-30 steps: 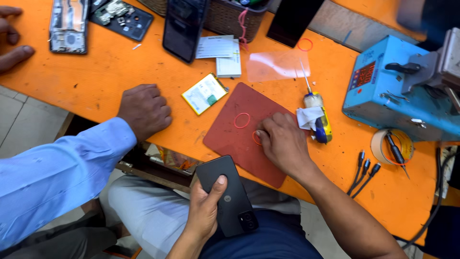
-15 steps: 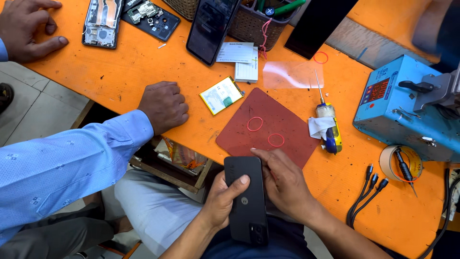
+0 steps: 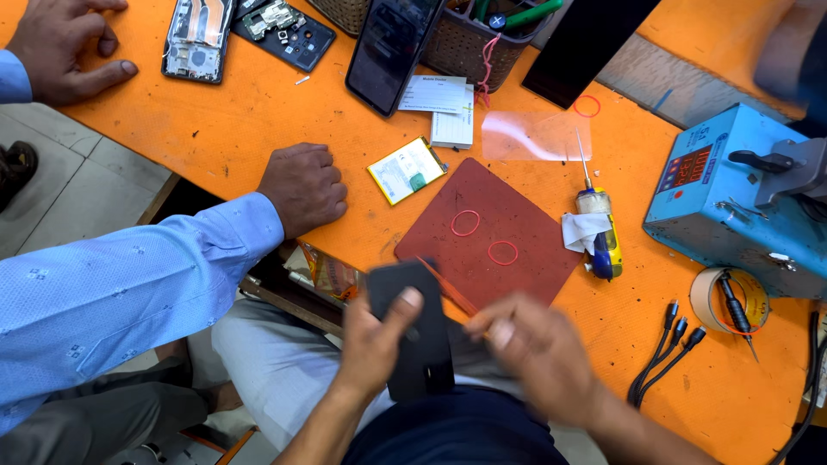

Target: The person applies adhesive from a tube to the back of a black mobile phone, attaches the rear cover, and secures it with rubber bands. The person then handles a white mobile phone, wipes its back surface with a cloth, and applies liquid from a spray can to clean it.

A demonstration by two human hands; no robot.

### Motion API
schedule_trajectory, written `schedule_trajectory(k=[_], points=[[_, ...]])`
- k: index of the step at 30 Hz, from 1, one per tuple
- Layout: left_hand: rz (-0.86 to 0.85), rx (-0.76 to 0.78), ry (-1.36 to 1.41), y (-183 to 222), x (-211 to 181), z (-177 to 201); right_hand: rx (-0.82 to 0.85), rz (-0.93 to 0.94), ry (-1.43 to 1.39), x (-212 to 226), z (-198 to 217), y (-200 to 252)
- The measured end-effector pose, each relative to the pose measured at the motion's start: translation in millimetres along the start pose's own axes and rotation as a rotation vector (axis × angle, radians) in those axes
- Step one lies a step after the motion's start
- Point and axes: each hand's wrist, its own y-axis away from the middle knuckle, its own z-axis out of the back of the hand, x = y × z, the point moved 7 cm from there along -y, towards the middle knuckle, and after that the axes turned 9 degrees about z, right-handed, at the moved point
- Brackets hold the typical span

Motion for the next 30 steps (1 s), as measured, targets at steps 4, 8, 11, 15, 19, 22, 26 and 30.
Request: schedule_trajectory(k=[4,8,11,15,19,22,26,30], points=[[-0.200,-0.186,0.316,-12,-35,22,0.093,0.176,0.148,20,-46,9],[-0.323,-0.268,0.528,-18,-59,35,0.085,0.122,0.454,16,-52,-1],[-0.355,-0.241,0.586,-20,-67,28,0.070,0.111,0.578,15,-45,-19],[-0.265,-0.235,0.577,-34,-63,30,0.111,0.583,0.706,58,-45,-21],[-0.044,-0.166,0.737,-57,-50,41,0.088,0.743,0.490,92,-22,7],[-0.005,-0.181,0.746,-64,-49,48,0.174,0.720,0.164,94,2,17],[-0.021,-0.130,0.790,-60,-53,41,0.206,0.359,-0.742,67,6,18],[-0.186,-0.165,0.678,-41,-68,35,0.142,-0.099,-0.984,19,-29,2]])
